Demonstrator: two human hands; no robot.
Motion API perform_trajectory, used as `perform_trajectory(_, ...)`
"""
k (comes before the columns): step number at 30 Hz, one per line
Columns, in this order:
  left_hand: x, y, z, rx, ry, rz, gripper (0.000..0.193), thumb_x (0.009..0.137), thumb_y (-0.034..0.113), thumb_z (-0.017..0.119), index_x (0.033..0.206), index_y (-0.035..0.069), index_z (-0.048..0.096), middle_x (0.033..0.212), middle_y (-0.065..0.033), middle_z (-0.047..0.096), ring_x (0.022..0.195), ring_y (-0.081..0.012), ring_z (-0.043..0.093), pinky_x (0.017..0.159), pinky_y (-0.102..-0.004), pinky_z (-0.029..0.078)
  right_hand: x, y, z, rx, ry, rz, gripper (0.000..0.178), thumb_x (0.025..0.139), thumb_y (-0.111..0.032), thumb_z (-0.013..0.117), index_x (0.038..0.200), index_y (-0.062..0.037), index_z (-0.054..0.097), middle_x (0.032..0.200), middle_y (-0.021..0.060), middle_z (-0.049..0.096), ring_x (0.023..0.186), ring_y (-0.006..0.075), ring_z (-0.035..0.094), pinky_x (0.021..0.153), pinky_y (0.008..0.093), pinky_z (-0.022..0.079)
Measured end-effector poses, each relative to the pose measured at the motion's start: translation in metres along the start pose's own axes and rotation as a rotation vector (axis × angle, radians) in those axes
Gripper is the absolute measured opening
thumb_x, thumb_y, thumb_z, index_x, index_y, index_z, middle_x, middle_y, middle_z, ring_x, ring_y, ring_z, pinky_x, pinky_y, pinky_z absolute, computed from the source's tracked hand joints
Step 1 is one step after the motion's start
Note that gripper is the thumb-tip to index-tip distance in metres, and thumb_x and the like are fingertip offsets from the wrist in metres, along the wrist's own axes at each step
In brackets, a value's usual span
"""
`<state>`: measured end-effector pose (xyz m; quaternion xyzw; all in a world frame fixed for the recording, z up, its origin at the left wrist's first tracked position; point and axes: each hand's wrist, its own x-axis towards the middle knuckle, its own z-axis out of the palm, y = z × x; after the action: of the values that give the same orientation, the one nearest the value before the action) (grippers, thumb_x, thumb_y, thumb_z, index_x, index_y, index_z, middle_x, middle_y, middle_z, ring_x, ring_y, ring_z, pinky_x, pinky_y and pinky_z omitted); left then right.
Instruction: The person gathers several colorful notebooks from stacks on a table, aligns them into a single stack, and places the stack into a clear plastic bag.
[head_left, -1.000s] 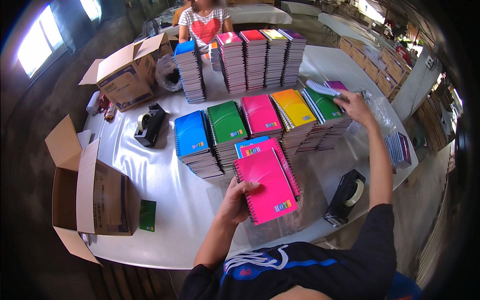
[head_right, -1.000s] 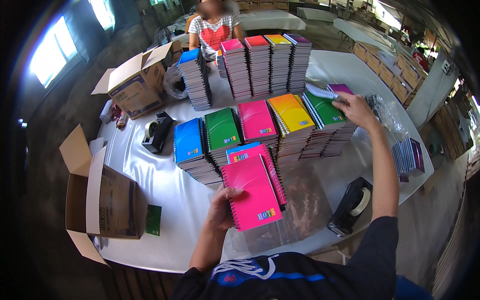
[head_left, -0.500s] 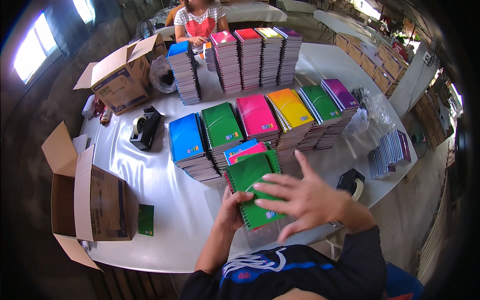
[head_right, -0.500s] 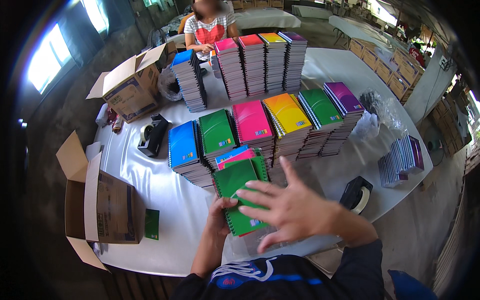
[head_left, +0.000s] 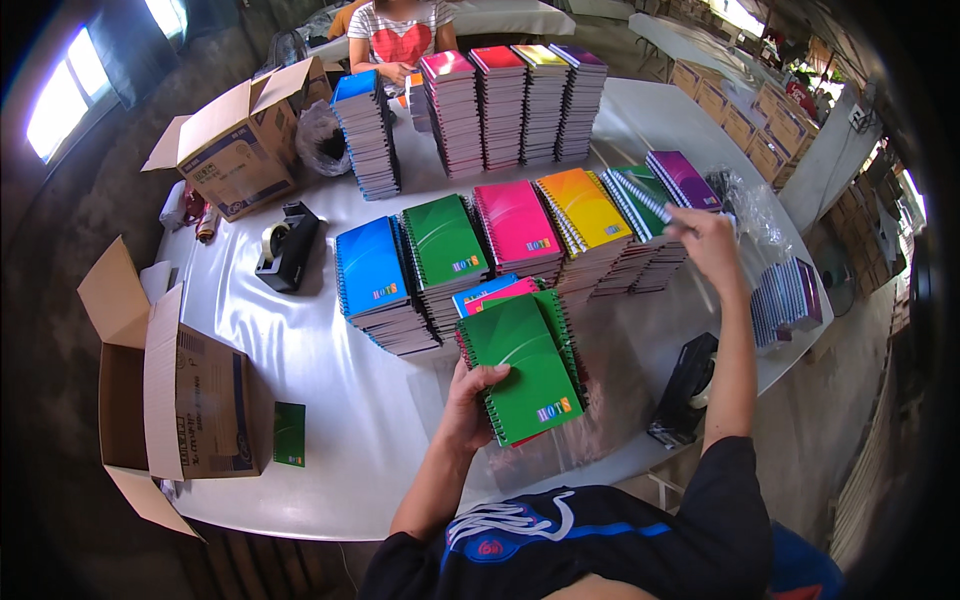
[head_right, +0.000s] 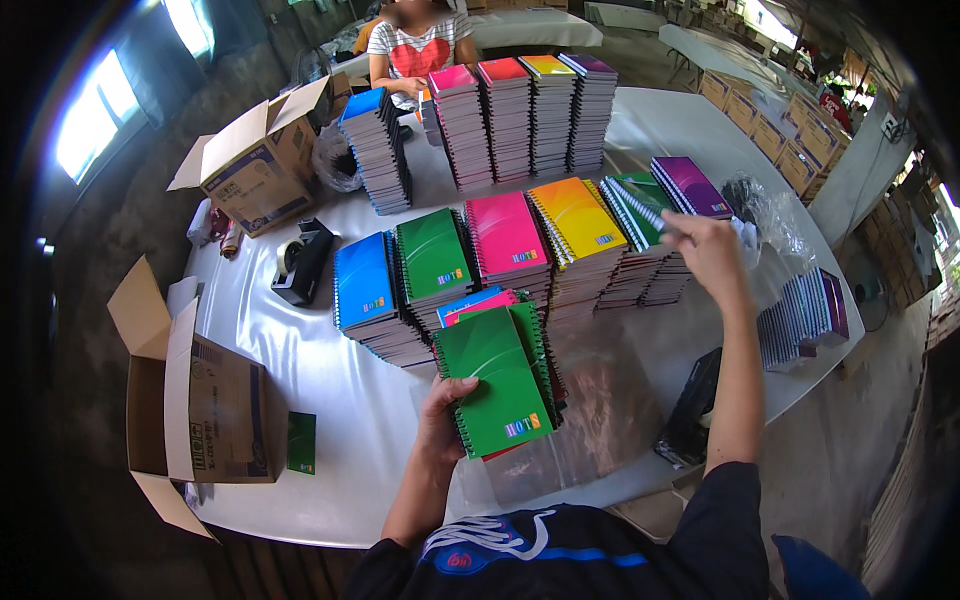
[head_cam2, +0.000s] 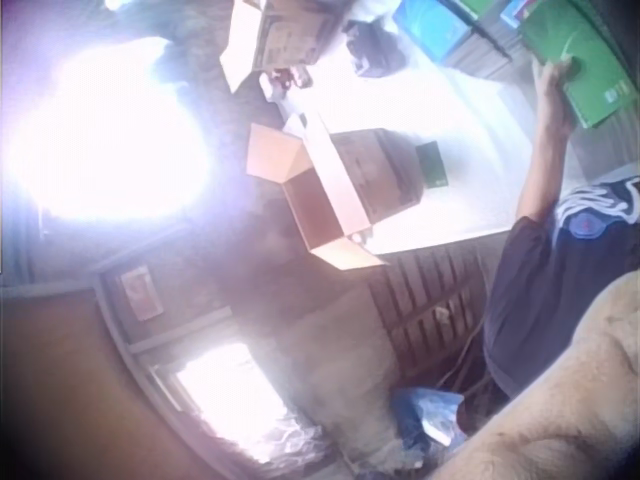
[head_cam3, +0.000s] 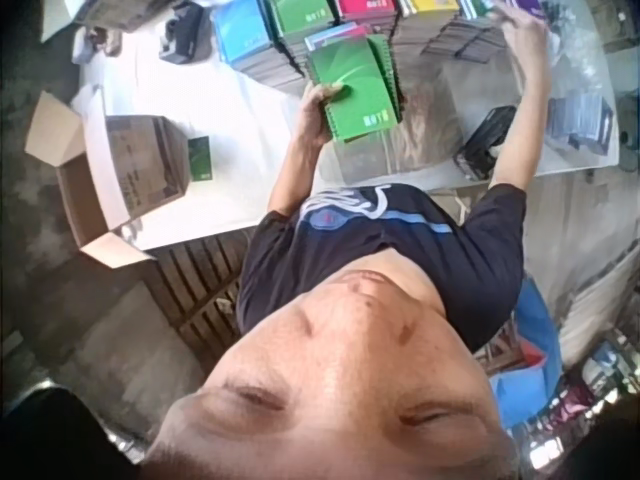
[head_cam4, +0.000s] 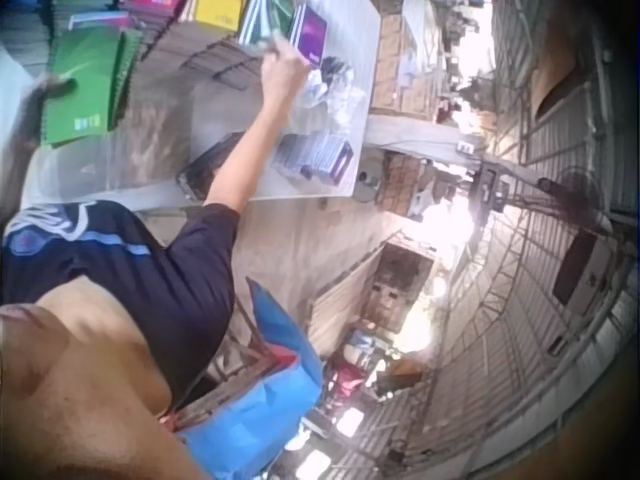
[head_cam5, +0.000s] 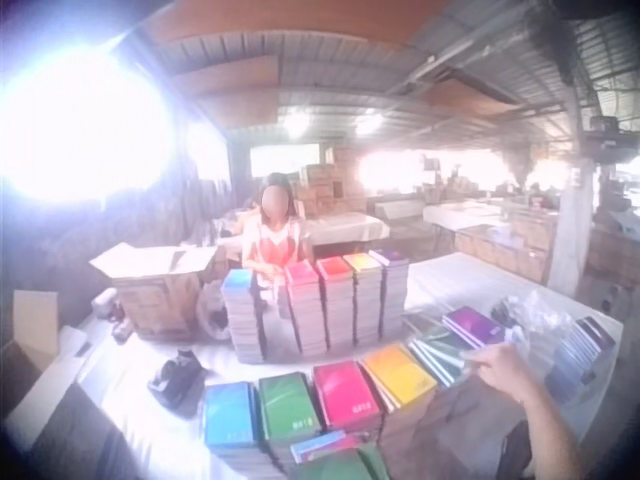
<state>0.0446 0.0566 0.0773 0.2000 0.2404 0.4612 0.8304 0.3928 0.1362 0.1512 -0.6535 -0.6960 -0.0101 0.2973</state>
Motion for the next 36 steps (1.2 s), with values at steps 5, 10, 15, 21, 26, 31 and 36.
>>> perform_trajectory(5, 0.000, 0.003, -0.006, -0.177, -0.069, -0.116, 0.056, 0.078, 0.019, 0.062, 0.126, 0.001, 0.042, 0.111, -0.0130, 0.057, 0.099, -0.0239, 0.059, 0.085, -0.0374, 0.051, -0.004, -0.042, -0.014, 1.045, 0.008, -0.302, 0.017, 0.077, -0.004, 0.067, 0.093, -0.0003, 0.069, 0.093, 0.0137, 0.068, 0.092, 0.0257, 0.065, 0.084, 0.0363, 0.051)
perform_trajectory(10, -0.005, -0.004, -0.006, -0.211, -0.129, -0.166, 0.065, 0.073, 0.017, 0.067, 0.130, 0.000, 0.040, 0.113, -0.0140, 0.057, 0.100, -0.0270, 0.061, 0.088, -0.0401, 0.051, -0.007, -0.105, 0.021, 0.854, -0.745, -0.688, 0.048, 0.064, 0.012, 0.059, 0.105, -0.0130, 0.069, 0.115, 0.0087, 0.064, 0.116, 0.0250, 0.054, 0.106, 0.0487, 0.029)
perform_trajectory(15, -0.008, -0.012, -0.021, -0.195, -0.171, -0.270, 0.062, 0.069, 0.005, 0.065, 0.125, -0.001, 0.042, 0.110, -0.0132, 0.057, 0.094, -0.0241, 0.062, 0.082, -0.0377, 0.054, 0.018, -0.023, -0.005, 0.330, -0.109, -0.254, 0.054, 0.076, 0.000, 0.060, 0.127, -0.0154, 0.054, 0.134, 0.0116, 0.049, 0.128, 0.0262, 0.041, 0.109, 0.0395, 0.027)
perform_trajectory(21, -0.012, -0.015, -0.033, -0.131, -0.223, -0.161, 0.062, 0.073, 0.013, 0.071, 0.126, 0.001, 0.040, 0.112, -0.0119, 0.055, 0.100, -0.0233, 0.059, 0.084, -0.0390, 0.052, -0.007, 0.090, -0.006, -0.220, 0.006, -0.025, 0.056, 0.075, -0.007, 0.068, 0.128, -0.0156, 0.052, 0.134, 0.0107, 0.050, 0.131, 0.0266, 0.039, 0.111, 0.0496, 0.017)
perform_trajectory(26, -0.014, -0.025, -0.038, 0.118, -0.046, -0.105, 0.064, 0.076, 0.026, 0.072, 0.126, 0.002, 0.042, 0.115, -0.0128, 0.055, 0.101, -0.0247, 0.059, 0.082, -0.0402, 0.053, -0.071, 0.004, 0.006, 0.280, 0.676, -0.089, 0.034, 0.076, 0.001, 0.064, 0.110, -0.0022, 0.064, 0.111, 0.0119, 0.065, 0.108, 0.0290, 0.060, 0.098, 0.0473, 0.040)
perform_trajectory(31, -0.026, -0.061, -0.095, -0.229, -0.060, -0.229, 0.069, 0.076, 0.034, 0.073, 0.130, 0.005, 0.040, 0.120, -0.0118, 0.052, 0.108, -0.0234, 0.054, 0.091, -0.0400, 0.048, -0.165, -0.158, 0.037, -0.003, 0.081, -0.620, 0.031, 0.075, -0.014, 0.064, 0.106, -0.0075, 0.066, 0.107, 0.0065, 0.065, 0.103, 0.0200, 0.060, 0.098, 0.0454, 0.037)
perform_trajectory(36, -0.053, -0.038, -0.088, -0.056, 0.106, -0.210, 0.053, 0.072, 0.013, 0.063, 0.121, 0.005, 0.046, 0.104, -0.0079, 0.059, 0.096, -0.0210, 0.059, 0.086, -0.0373, 0.050, -0.187, -0.169, 0.036, 0.257, -0.489, -0.623, 0.069, 0.067, -0.057, 0.066, 0.125, -0.0211, 0.055, 0.138, 0.0065, 0.044, 0.128, 0.0210, 0.039, 0.104, 0.0656, 0.013)
